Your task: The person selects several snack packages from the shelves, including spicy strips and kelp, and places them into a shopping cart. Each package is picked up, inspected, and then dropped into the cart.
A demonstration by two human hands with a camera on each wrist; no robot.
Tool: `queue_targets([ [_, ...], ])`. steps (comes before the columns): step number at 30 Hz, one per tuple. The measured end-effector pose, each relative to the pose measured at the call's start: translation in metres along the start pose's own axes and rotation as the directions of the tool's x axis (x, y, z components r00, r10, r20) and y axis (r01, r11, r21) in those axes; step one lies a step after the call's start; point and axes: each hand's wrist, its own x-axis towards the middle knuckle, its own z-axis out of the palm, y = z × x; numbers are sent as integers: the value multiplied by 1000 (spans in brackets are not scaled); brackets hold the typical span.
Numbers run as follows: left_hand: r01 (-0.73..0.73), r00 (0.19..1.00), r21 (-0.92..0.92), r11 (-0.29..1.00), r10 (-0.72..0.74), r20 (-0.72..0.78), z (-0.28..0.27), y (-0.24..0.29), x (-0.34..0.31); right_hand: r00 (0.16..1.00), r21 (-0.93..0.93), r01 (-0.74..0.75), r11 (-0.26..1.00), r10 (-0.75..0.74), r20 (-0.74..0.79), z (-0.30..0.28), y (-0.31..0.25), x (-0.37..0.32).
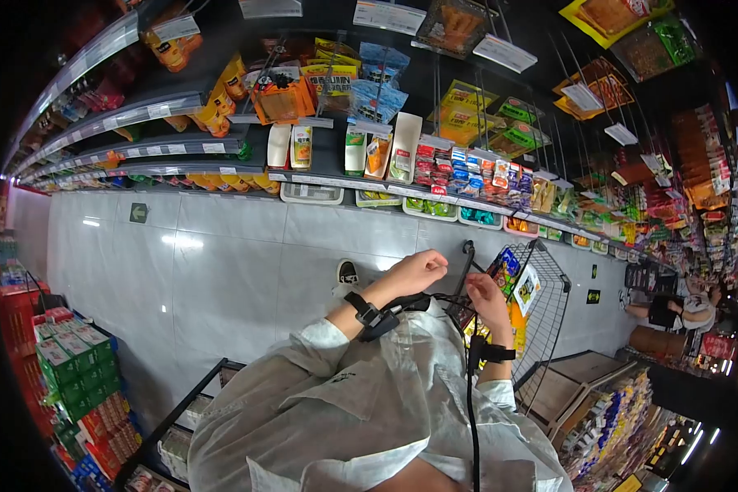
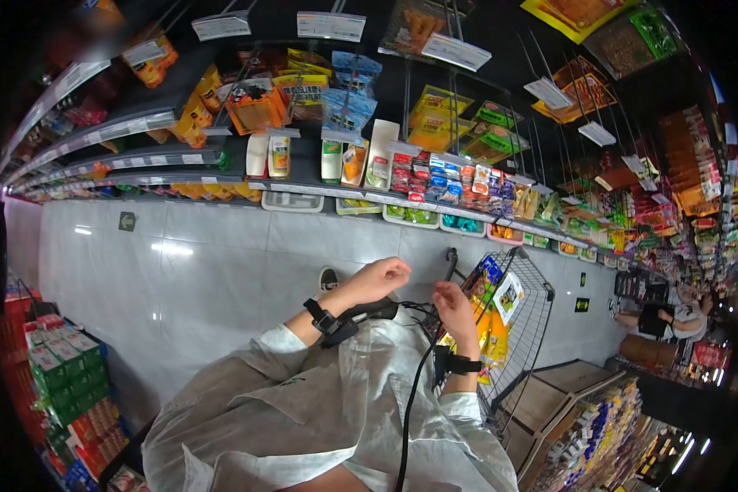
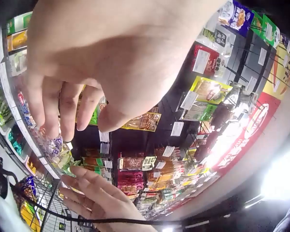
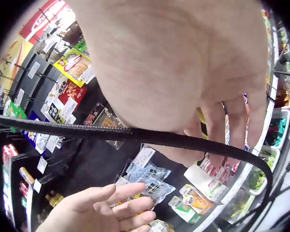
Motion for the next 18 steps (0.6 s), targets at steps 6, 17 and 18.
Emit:
queue_targets([
  [6,9,998,14,1000,-9,54,15,-20,9,997,-4,-28,1000,29,69,4,27,22],
  [17,47,988,96,994,-32,-153,3,7,70,987,87,64,994,-76,144,-26,30,119],
  [18,50,986,98,994,-33,-164,-2,6,75,985,87,72,994,-84,148,-30,28,129],
])
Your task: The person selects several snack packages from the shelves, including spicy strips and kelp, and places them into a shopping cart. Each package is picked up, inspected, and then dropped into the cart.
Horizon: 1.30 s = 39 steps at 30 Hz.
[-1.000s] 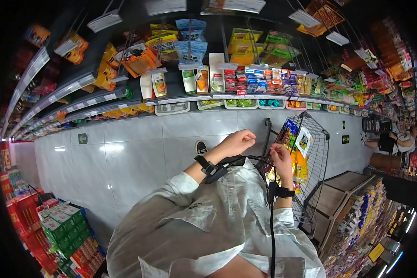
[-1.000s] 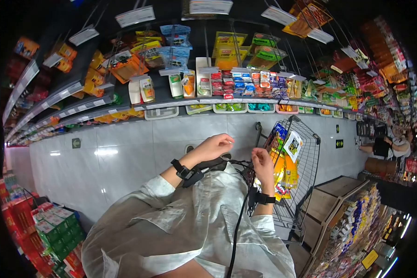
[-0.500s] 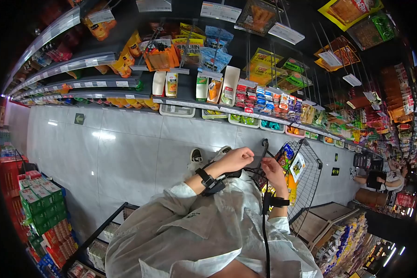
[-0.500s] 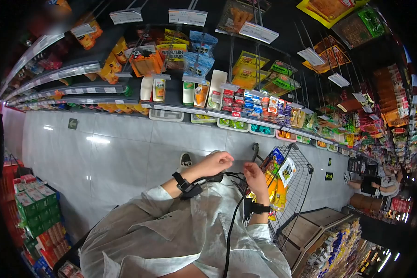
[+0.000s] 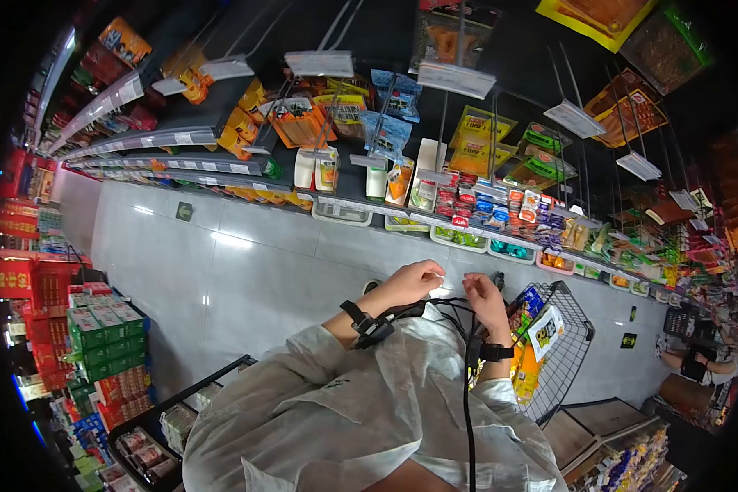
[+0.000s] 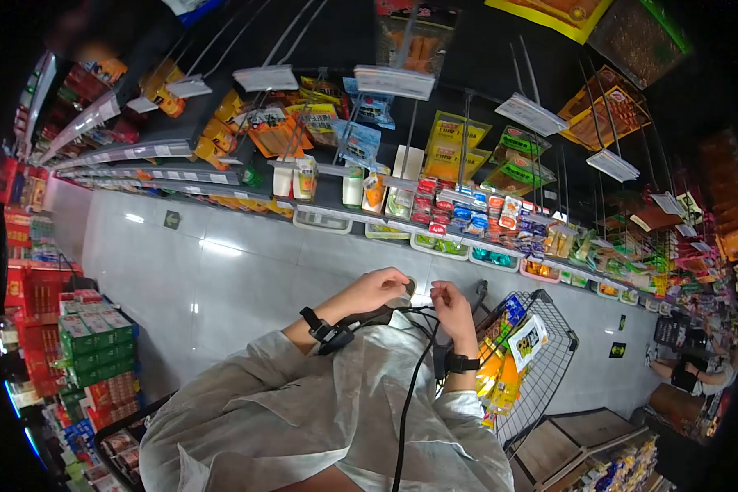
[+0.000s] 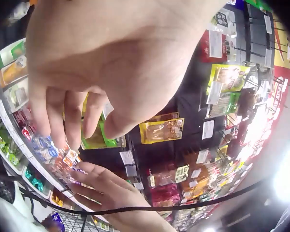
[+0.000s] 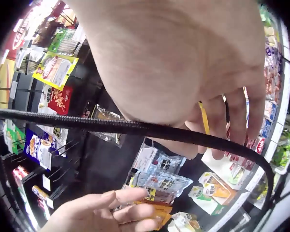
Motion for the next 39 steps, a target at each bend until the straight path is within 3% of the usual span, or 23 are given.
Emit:
queue_targets([
  [13,113,985,-21,993,-115,-131,-48,1,16,997,-113,79,990,-77,23,-34,-37,61],
  [21,65,994,-101,993,-73,-83,-118,-23,-2,995,-16,85,996,-84,54,31,-60,74],
  [23,19,995,-86,996,-28,-99,-152,-31,-13,995,-34,84,996,-81,59,59,-73,81],
  [26,-36,979,-218,975,-10,-205,-211,-43,-37,983,-9,143,990,-140,119,102,-90,103],
  [30,-13,934,-158,987,-45,-354,-281,-36,-56,949,-60,249,967,-231,216,146,-169,123],
  [36,-234,886,-152,960,146,-441,-339,-6,-41,914,-32,303,952,-281,292,165,-289,155],
  [38,-225,872,-145,963,133,-470,-354,3,-25,919,-28,275,961,-254,301,167,-323,172],
  [39,-232,860,-126,965,143,-490,-359,11,-17,908,-17,327,945,-310,283,169,-330,186],
])
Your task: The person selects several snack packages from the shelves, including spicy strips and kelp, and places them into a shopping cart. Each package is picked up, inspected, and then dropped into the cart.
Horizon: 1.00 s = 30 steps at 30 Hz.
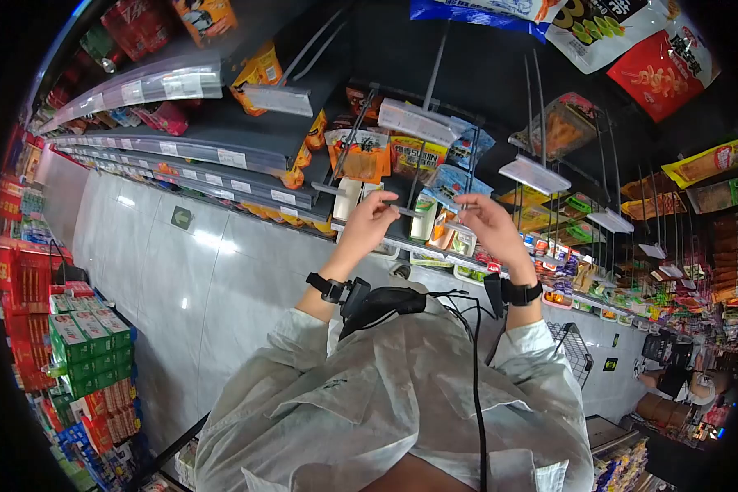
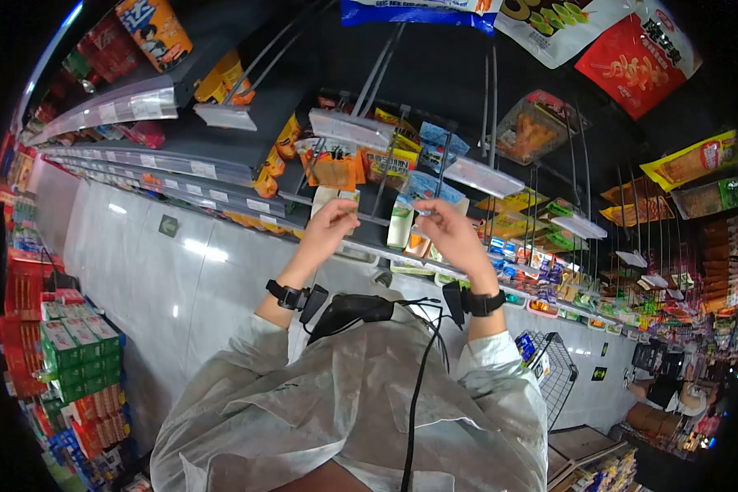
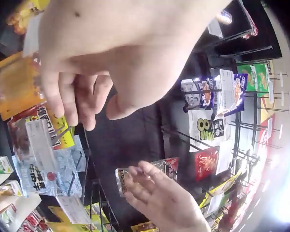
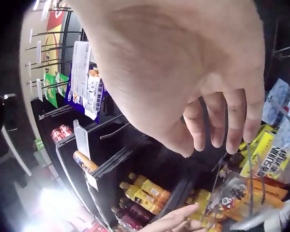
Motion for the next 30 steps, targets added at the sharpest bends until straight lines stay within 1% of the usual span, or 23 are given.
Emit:
queue_targets([
  [2,-43,998,51,998,45,-40,2,10,23,993,-14,113,994,-113,-32,-6,-2,28],
  [5,47,999,106,993,-45,-24,9,25,63,979,-107,191,976,-197,-55,-13,12,72],
  [6,-33,999,140,990,35,-10,10,16,80,968,-173,226,959,-241,-68,-17,25,88],
  [7,-97,993,285,953,113,-38,11,-2,102,982,-199,165,966,-179,-57,-22,27,102],
  [8,-150,981,427,892,189,-49,13,-24,126,992,-224,100,969,-114,-52,-26,29,117],
  [9,-192,965,560,806,259,-41,13,-33,144,998,-247,29,968,-44,-52,-29,33,128],
  [11,-132,989,508,851,149,8,13,-28,169,998,-339,8,941,-31,-62,-30,55,156],
  [13,-10,993,566,824,76,-93,19,-49,191,993,-443,63,894,-99,-60,-29,81,179],
  [14,22,994,502,865,35,-104,21,-58,203,989,-486,95,869,-140,-57,-28,88,186],
  [17,88,996,431,898,-80,-37,28,-15,202,969,-540,191,820,-246,-30,-25,110,213],
  [18,95,995,573,814,-56,-86,24,-65,226,982,-526,132,840,-182,-45,-23,100,213],
  [21,231,972,503,833,-213,-94,22,-59,228,994,-584,79,808,-109,-17,-19,104,219],
  [22,261,960,504,823,-275,-48,22,-37,221,992,-597,103,796,-130,-3,-16,105,218],
  [25,160,986,610,776,-160,-55,19,-56,227,998,-577,64,815,-50,41,-14,99,211],
  [26,189,980,656,731,-185,-75,19,-60,230,988,-579,135,804,-151,20,-12,114,212],
  [29,56,998,558,828,-35,-48,14,-113,244,988,-641,153,753,-111,105,-11,111,209],
  [30,50,999,605,795,-35,-36,15,-107,242,992,-632,124,765,-98,76,-8,110,206],
])
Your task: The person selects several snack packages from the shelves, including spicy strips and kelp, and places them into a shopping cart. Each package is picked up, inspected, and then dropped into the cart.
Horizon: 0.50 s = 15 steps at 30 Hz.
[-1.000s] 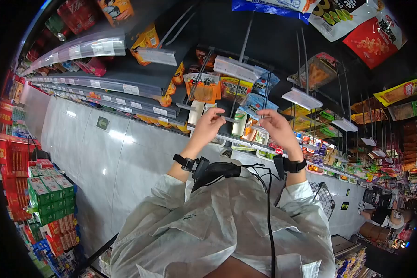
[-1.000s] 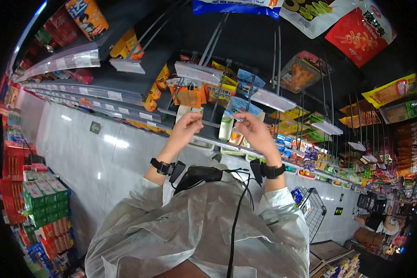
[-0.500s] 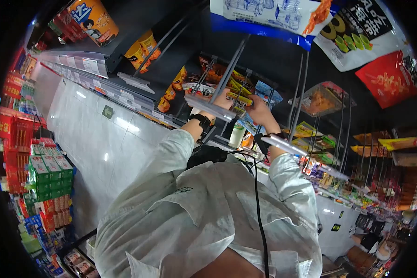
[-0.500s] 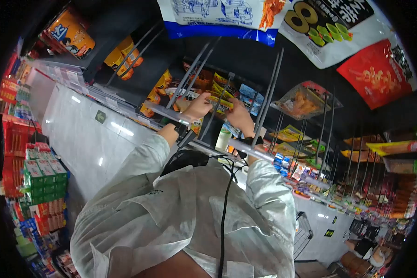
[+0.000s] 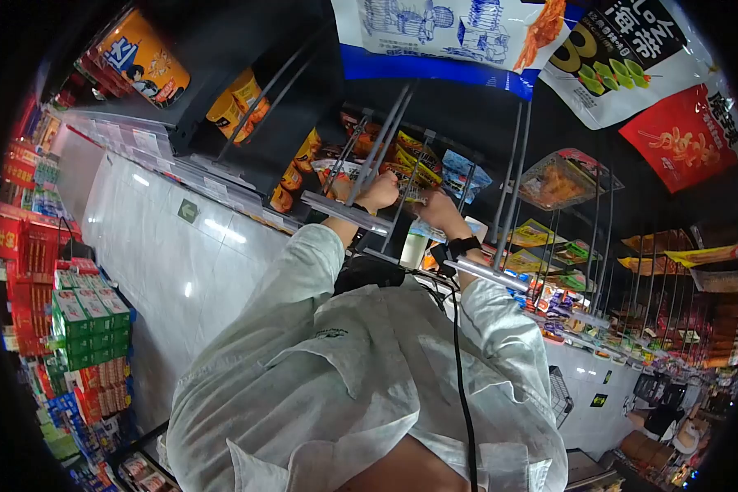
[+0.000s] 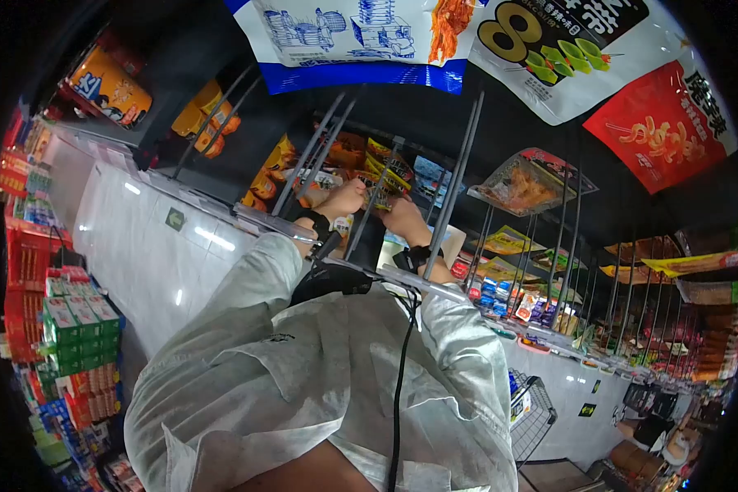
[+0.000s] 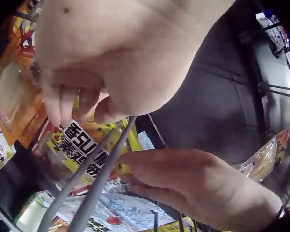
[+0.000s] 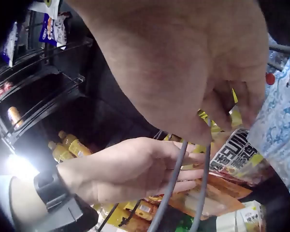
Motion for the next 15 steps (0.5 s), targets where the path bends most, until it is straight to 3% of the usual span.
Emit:
queue_targets([
  [2,-16,1000,116,993,15,14,-14,21,-14,998,28,-53,998,54,-27,4,-7,-7],
  [5,-22,976,166,986,-15,216,-40,49,-36,982,-23,-169,985,170,82,1,-12,-18],
  [6,33,975,104,994,-55,217,-41,51,-44,985,-20,-126,992,127,115,-5,-19,-28],
  [9,-139,960,35,990,126,248,-47,52,-83,949,-81,-232,969,244,198,-24,-54,-50],
  [11,-230,955,81,970,208,211,-36,39,-90,955,-52,-220,974,226,191,-35,-82,-67],
  [12,-239,955,103,966,214,204,-29,29,-92,972,3,-210,978,208,108,-10,-61,-68],
  [14,-150,954,155,977,102,281,-14,2,-89,931,8,-305,952,297,214,-5,-61,-74],
  [15,-121,947,156,980,66,316,-20,3,-95,935,-29,-304,952,304,185,-2,-63,-79],
])
